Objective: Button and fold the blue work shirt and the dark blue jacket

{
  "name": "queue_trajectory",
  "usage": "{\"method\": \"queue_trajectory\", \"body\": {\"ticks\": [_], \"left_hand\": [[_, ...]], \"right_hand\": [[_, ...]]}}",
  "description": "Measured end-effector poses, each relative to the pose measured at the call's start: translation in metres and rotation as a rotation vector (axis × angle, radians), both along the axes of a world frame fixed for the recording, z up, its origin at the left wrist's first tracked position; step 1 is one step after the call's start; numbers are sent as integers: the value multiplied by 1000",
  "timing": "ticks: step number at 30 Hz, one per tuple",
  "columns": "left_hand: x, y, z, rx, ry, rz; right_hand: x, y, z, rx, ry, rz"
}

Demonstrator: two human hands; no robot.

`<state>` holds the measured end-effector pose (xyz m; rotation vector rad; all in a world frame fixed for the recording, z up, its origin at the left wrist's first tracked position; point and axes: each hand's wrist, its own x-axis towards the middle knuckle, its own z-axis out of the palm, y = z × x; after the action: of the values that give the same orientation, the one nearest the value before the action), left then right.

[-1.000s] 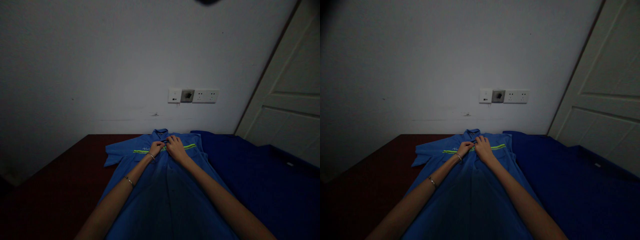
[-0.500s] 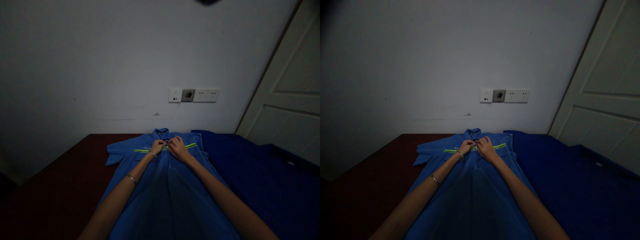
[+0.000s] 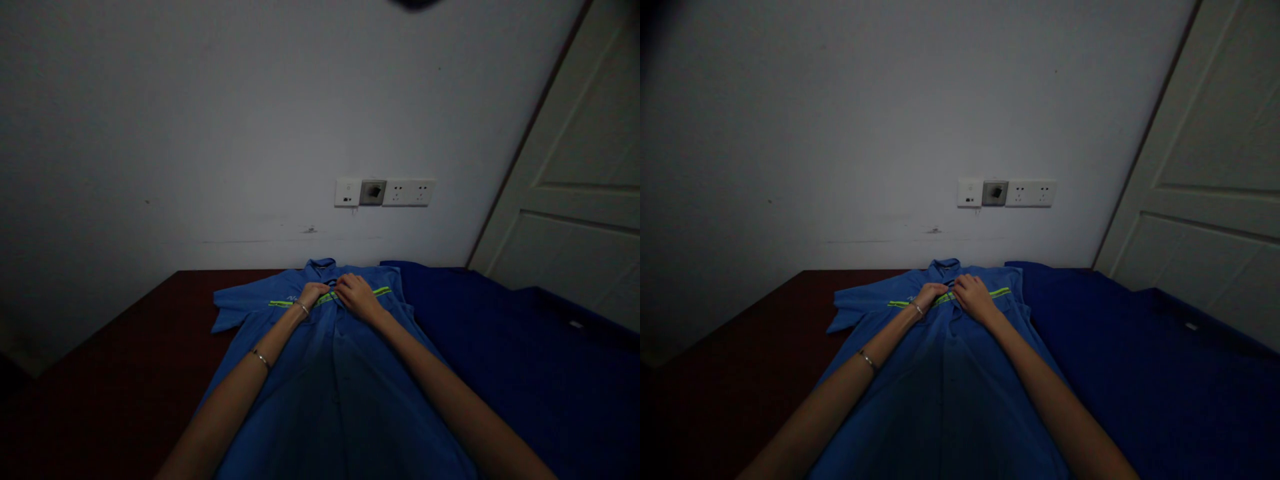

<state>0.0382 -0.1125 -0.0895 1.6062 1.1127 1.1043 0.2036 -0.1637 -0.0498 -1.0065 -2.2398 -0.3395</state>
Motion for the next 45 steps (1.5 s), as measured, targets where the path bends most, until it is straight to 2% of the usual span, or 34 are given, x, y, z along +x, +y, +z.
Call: {"method": "queue_trajectory", "body": {"ticks": [2, 6, 8, 11, 18, 26, 33, 40, 45], "left_hand": [[0, -1, 2, -53, -5, 2], [2, -1, 4, -116, -82, 74], [3, -1, 4, -92, -83, 94], [3, -1, 4, -31, -54, 103], [-1, -4, 4, 60, -7, 107], [-5, -8, 5, 114, 2, 109], [-6, -10, 5, 129, -12, 90], [-5, -8, 3, 79, -19, 100], [-6, -8, 3, 75, -52, 90]], "right_hand": [[1, 3, 11, -294, 164, -56], [4, 6, 26, -1050, 544, -106], [2, 6, 27, -1241, 712, -104], [-7, 4, 20, -1354, 879, -120], [-15, 5, 7, -1475, 1160, -104], [-21, 7, -1, -1446, 1203, -92], [-26, 8, -8, -1308, 1128, -137], [-27, 8, -6, -1178, 1002, -106], [-14, 16, -3, -1085, 771, -77]]}}
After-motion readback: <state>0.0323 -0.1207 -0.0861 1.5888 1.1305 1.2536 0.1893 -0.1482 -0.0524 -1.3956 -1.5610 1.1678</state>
